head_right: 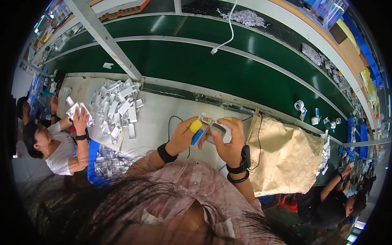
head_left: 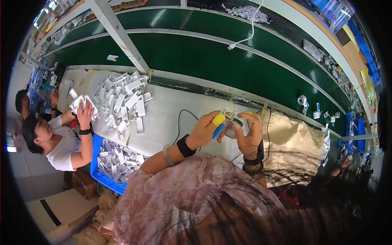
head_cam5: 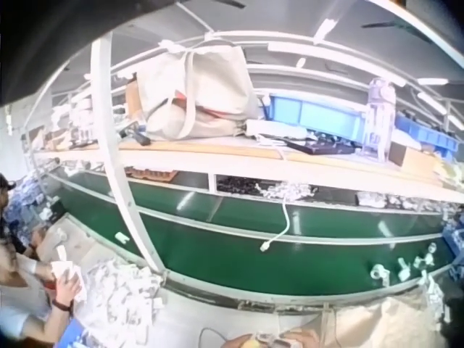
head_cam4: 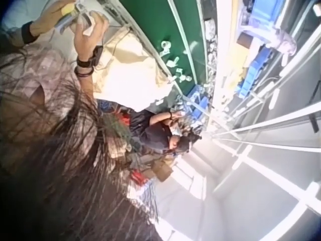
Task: Assembling small blue and yellow electronic components on a factory production line.
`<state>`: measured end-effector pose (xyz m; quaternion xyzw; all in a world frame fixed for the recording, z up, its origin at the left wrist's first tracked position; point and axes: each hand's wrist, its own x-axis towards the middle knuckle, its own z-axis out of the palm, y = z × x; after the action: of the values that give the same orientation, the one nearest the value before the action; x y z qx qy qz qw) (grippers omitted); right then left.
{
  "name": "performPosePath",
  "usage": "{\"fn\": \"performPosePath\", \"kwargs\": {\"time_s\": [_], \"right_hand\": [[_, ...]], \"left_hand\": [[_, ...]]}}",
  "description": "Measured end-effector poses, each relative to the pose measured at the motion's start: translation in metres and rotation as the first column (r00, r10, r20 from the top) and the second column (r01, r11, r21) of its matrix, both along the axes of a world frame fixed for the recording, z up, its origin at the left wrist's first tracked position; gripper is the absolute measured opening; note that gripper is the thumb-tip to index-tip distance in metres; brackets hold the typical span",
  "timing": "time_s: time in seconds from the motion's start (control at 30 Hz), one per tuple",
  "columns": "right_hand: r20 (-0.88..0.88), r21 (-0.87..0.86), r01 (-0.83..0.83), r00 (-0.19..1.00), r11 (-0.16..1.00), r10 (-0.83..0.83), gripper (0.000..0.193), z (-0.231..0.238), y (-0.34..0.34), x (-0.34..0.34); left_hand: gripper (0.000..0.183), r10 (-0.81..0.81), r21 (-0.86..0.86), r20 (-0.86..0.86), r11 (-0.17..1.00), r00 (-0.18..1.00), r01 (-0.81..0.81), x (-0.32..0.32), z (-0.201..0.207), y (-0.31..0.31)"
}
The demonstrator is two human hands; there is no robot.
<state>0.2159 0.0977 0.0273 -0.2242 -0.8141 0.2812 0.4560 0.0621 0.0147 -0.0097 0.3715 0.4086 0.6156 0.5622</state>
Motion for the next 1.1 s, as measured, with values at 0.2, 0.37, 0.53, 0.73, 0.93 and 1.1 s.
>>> {"fn": "performPosePath", "kwargs": {"time_s": [0.2, 0.37, 0.53, 0.73, 0.93, 1.1], "right_hand": [[0.031, -0.201, 0.103, 0.995, 0.974, -0.099, 0.022, -0.009, 0.068, 0.034], [0.417, -0.239, 0.195, 0.905, 0.951, -0.081, 0.023, 0.010, 0.151, 0.082], [0.596, -0.306, 0.446, 0.778, 0.841, -0.196, 0.026, -0.032, 0.264, 0.170], [0.597, -0.013, 0.632, 0.627, 0.775, -0.501, 0.033, -0.133, 0.369, 0.244], [0.697, 0.120, 0.796, 0.358, 0.594, -0.621, 0.075, -0.214, 0.451, 0.302], [0.714, -0.171, 0.778, 0.521, 0.604, -0.468, 0.086, -0.249, 0.480, 0.277]], "left_hand": [[0.037, -0.012, -0.140, 0.202, 0.989, 0.979, 0.041, -0.027, -0.014, 0.053], [0.044, -0.009, -0.112, 0.074, 0.994, 0.997, 0.018, -0.058, -0.053, 0.123], [0.043, -0.054, -0.300, 0.235, 0.946, 0.970, 0.126, -0.107, -0.112, 0.205], [0.036, 0.146, -0.407, -0.164, 0.891, 0.976, -0.202, -0.168, -0.178, 0.257], [0.030, 0.628, 0.262, -0.665, 0.703, 0.404, -0.662, -0.240, -0.249, 0.234], [0.034, 0.515, 0.061, -0.743, 0.688, 0.427, -0.723, -0.213, -0.239, 0.140]]}}
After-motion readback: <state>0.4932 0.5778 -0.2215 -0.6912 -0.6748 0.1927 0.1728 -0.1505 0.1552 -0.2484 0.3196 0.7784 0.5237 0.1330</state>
